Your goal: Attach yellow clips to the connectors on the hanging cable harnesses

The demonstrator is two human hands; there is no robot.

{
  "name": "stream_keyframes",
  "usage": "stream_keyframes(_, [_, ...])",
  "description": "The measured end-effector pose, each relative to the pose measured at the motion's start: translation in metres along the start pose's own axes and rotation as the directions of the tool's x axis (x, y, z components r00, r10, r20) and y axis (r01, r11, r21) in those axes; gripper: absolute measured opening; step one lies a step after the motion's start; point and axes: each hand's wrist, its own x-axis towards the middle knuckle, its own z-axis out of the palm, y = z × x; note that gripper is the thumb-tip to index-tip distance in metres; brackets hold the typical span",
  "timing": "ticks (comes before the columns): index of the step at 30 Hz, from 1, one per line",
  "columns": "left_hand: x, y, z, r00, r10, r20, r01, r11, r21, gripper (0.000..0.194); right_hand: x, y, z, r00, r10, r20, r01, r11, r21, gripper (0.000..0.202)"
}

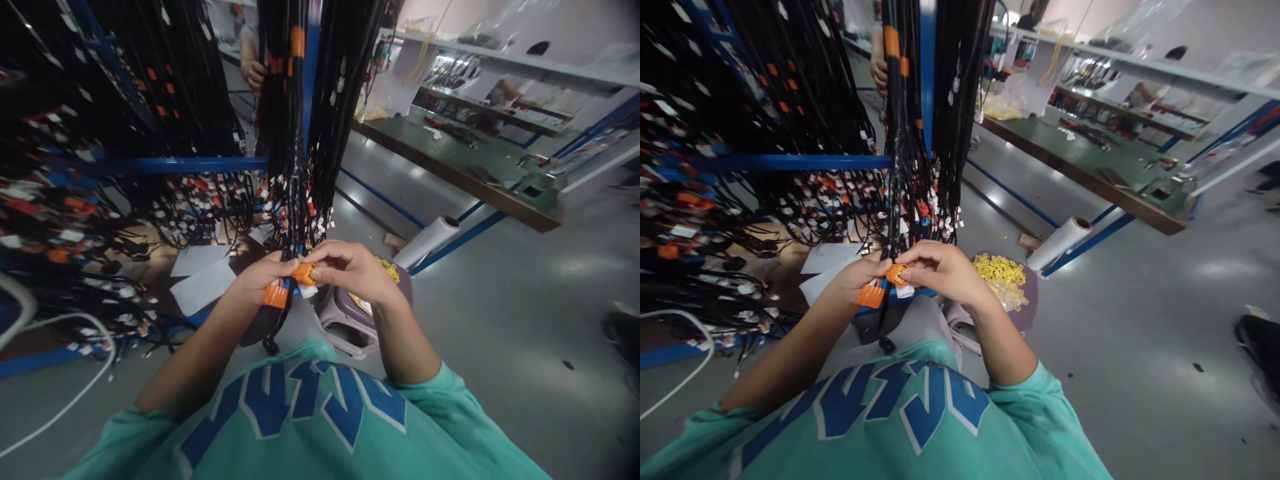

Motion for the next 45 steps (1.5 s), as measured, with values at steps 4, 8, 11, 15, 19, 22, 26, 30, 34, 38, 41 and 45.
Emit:
stream_keyframes(4, [0.000,-0.001,0.000,1.000,-0.003,-0.030,0.004,1.000,0.025,0.044,0.000,0.000,-0.002,1.000,0.016,0.014,-0.016,1.000,0.006,0.019])
stream_keyframes(8, [0.002,-0.001,0.005,0.999,0.011,-0.044,-0.011,1.000,0.001,0.045,-0.001,0.000,-0.002,1.000,0.024,0.015,-0.024,1.000,-0.001,0.019])
stream_keyframes(11, [0.003,-0.002,0.009,0.998,0.015,-0.053,-0.015,1.000,-0.002,0.046,-0.001,-0.001,-0.002,1.000,0.016,0.007,-0.016,1.000,-0.025,0.020])
stream_keyframes(15, [0.003,-0.002,0.007,0.995,0.000,-0.101,0.000,1.000,-0.009,0.046,-0.003,0.000,0.000,0.999,0.007,-0.041,-0.007,1.000,-0.015,0.019])
stream_keyframes(19, [0.003,-0.002,0.007,0.986,-0.026,-0.163,0.022,0.999,-0.026,0.034,-0.002,0.004,0.002,0.994,0.035,-0.104,-0.028,0.997,0.067,0.021])
stream_keyframes(22, [0.003,0.000,0.017,0.990,-0.075,-0.122,0.070,0.997,-0.042,0.020,0.002,0.009,-0.002,0.986,0.088,-0.138,-0.062,0.981,0.185,0.024])
stream_keyframes(26, [0.001,0.004,0.029,0.989,-0.145,0.013,0.146,0.978,-0.148,0.028,0.009,0.013,-0.015,0.978,0.123,-0.169,-0.060,0.938,0.340,0.026])
stream_keyframes(30, [-0.004,0.001,0.024,0.994,-0.103,0.023,0.106,0.967,-0.232,0.019,0.013,0.014,-0.027,0.972,0.112,-0.205,-0.002,0.881,0.474,0.025])
stream_keyframes(34, [-0.009,-0.003,0.019,0.994,-0.074,-0.077,0.065,0.992,-0.112,0.011,0.014,0.014,-0.033,0.961,0.119,-0.248,0.016,0.875,0.485,0.027])
stream_keyframes(38, [-0.012,0.005,0.030,0.974,-0.051,-0.219,0.061,0.997,0.041,0.005,0.015,0.014,-0.032,0.947,0.077,-0.313,0.066,0.904,0.422,0.027])
stream_keyframes(41, [-0.012,0.013,0.038,0.956,-0.090,-0.280,0.109,0.993,0.055,0.005,0.010,0.015,-0.033,0.919,0.017,-0.393,0.101,0.956,0.276,0.028])
stream_keyframes(45, [-0.009,0.017,0.033,0.936,-0.119,-0.332,0.126,0.992,-0.001,0.013,-0.011,0.029,-0.060,0.833,-0.044,-0.551,0.099,0.993,0.070,0.031])
